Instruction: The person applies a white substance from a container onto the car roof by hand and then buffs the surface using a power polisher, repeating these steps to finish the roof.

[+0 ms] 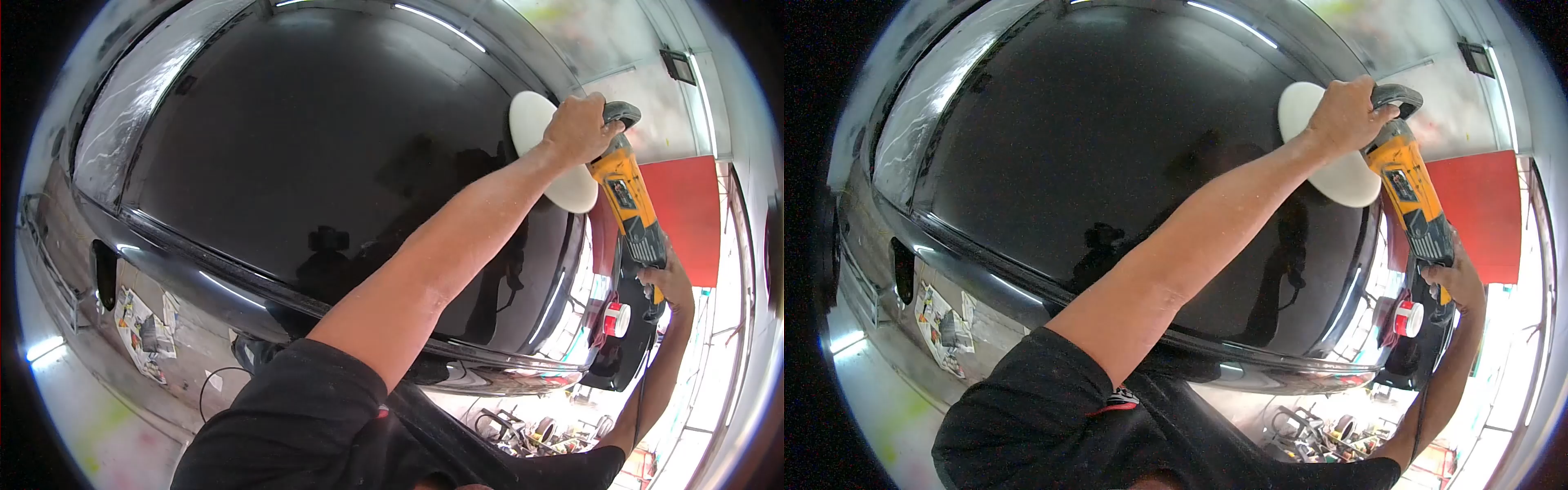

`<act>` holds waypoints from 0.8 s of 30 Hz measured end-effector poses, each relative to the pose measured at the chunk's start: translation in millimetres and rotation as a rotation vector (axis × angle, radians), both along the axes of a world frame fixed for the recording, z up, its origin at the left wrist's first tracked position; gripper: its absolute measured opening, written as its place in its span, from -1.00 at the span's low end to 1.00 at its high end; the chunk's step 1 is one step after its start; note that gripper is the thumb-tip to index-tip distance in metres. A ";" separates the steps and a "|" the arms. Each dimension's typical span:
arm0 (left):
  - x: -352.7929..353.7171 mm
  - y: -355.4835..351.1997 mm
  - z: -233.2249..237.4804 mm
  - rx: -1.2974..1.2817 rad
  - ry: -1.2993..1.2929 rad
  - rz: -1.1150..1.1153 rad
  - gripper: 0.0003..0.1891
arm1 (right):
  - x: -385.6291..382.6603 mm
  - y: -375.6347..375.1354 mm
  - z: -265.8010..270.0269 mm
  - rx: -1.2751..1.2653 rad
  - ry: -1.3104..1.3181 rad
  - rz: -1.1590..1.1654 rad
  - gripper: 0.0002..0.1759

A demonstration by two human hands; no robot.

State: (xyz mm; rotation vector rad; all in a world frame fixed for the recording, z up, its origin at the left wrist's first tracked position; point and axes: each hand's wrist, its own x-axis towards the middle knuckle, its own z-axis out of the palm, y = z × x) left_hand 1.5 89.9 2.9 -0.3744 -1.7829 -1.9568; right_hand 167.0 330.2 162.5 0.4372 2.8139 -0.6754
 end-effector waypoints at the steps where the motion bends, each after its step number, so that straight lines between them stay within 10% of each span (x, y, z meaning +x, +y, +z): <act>1: 1.3 5.9 -1.1 0.014 -0.014 -0.028 -0.56 | 3.4 4.5 1.6 0.012 -0.009 -0.027 0.15; 13: -53.1 -108.3 -21.1 0.009 0.062 0.225 -0.49 | -85.8 -86.9 -16.8 -0.009 0.015 0.256 0.09; 15: -89.0 -127.3 -31.2 -0.054 0.247 0.534 -0.46 | -109.5 -114.5 -23.4 -0.024 0.005 0.309 0.07; 19: -62.8 -210.2 -19.8 0.137 -0.090 0.175 -0.51 | -151.1 -167.5 -31.1 0.070 -0.004 0.421 0.09; 24: -84.9 -226.5 -35.6 -0.164 0.117 0.581 -0.50 | -153.8 -176.2 -35.8 0.070 0.021 0.416 0.10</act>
